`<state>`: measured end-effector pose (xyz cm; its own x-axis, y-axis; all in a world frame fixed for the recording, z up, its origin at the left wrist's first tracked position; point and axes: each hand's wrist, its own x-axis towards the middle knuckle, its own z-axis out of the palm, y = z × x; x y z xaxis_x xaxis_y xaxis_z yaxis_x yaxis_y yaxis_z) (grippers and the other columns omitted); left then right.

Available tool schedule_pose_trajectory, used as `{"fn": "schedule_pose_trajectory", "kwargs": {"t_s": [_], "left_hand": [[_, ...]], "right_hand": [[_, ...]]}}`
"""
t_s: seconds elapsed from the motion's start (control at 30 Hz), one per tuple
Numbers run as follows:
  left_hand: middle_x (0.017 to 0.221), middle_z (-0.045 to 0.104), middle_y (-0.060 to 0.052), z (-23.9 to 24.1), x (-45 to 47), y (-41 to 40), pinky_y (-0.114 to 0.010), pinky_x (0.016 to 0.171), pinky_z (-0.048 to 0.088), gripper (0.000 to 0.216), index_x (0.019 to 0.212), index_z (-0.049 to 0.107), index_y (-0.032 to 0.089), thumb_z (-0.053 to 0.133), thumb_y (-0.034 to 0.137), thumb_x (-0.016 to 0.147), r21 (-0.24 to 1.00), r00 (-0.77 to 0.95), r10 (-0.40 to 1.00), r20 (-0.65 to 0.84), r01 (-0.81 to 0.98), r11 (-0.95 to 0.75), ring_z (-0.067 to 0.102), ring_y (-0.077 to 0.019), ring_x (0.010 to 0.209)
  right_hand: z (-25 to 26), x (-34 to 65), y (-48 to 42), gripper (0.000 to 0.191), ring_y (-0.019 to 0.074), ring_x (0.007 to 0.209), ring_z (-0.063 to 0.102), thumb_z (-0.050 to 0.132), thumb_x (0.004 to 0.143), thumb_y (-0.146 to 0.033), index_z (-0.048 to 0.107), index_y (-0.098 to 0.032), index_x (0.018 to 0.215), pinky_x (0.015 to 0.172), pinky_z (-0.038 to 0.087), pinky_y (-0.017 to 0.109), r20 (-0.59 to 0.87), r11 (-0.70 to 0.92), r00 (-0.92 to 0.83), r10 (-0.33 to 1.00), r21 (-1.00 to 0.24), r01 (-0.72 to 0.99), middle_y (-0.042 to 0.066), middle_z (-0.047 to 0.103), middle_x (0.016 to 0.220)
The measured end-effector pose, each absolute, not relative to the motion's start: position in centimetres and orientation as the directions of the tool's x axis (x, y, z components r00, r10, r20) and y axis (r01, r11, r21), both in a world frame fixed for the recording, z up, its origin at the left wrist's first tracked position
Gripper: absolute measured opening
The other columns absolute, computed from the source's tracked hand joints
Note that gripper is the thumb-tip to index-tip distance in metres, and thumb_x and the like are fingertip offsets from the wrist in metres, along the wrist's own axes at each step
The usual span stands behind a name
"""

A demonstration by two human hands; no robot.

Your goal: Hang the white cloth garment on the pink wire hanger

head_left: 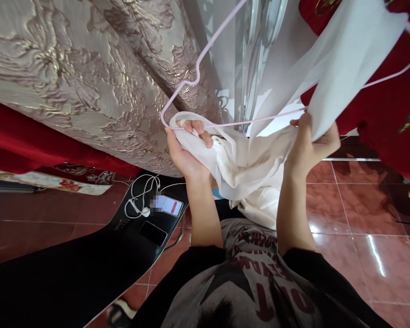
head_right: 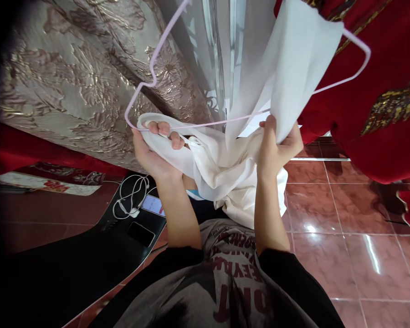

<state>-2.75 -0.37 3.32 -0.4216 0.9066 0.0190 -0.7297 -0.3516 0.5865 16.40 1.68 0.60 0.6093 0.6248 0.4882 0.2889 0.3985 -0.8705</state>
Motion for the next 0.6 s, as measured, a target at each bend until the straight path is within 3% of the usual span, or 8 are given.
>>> {"fn": "schedule_pose_trajectory", "kwargs": {"t_s": [0.13,0.3,0.4,0.5,0.6], "left_hand": [[0.072,0.039,-0.002,3.4,-2.6,-0.5,-0.03,0.046,0.022,0.051,0.075,0.04,0.022,0.016,0.049,0.111,0.625,-0.422,0.906,-0.026,-0.715,-0.315,0.029,-0.0143,0.049],[0.073,0.04,-0.002,3.6,-2.3,-0.7,-0.032,0.047,0.018,0.05,0.076,0.039,0.022,0.015,0.049,0.111,0.623,-0.423,0.906,-0.013,-0.712,-0.324,0.026,-0.0131,0.047],[0.071,0.041,-0.001,3.7,-2.4,-0.7,-0.032,0.046,0.018,0.053,0.075,0.038,0.022,0.012,0.05,0.111,0.619,-0.408,0.913,-0.022,-0.723,-0.308,0.026,-0.0114,0.044],[0.069,0.043,0.0,3.8,-2.5,-0.7,-0.031,0.045,0.018,0.053,0.075,0.037,0.022,0.012,0.052,0.111,0.613,-0.4,0.916,-0.038,-0.733,-0.295,0.026,-0.0108,0.042],[0.068,0.042,-0.001,3.8,-2.5,-0.7,-0.03,0.045,0.017,0.053,0.074,0.037,0.022,0.013,0.051,0.111,0.594,-0.402,0.915,-0.034,-0.745,-0.305,0.026,-0.0109,0.042]], "right_hand": [[2.0,16.2,1.5,0.018,0.011,0.069,0.056,0.054,0.093,-0.029,0.044,-0.02,0.082,0.076,0.055,0.035,0.51,0.46,0.692,0.511,-0.842,0.28,0.0,0.049,0.076],[2.8,17.0,1.3,0.026,0.0091,0.059,0.049,0.057,0.089,-0.034,0.04,-0.021,0.074,0.062,0.046,0.03,0.509,0.477,0.691,0.513,-0.839,0.264,-0.003,0.041,0.065],[3.4,17.9,0.6,0.031,0.0068,0.067,0.043,0.063,0.084,-0.037,0.045,-0.017,0.07,0.064,0.037,0.025,0.488,0.391,0.57,0.661,-0.872,0.293,-0.001,0.042,0.07],[5.1,19.0,-0.7,0.028,0.007,0.074,0.045,0.064,0.087,-0.04,0.056,-0.014,0.081,0.07,0.036,0.025,0.377,0.28,0.343,0.86,-0.912,0.3,0.001,0.049,0.078],[7.6,19.7,-2.3,0.033,0.0061,0.07,0.041,0.056,0.095,-0.043,0.051,-0.015,0.078,0.067,0.033,0.024,0.329,0.224,0.227,0.917,-0.894,0.389,0.0,0.044,0.074]]}}
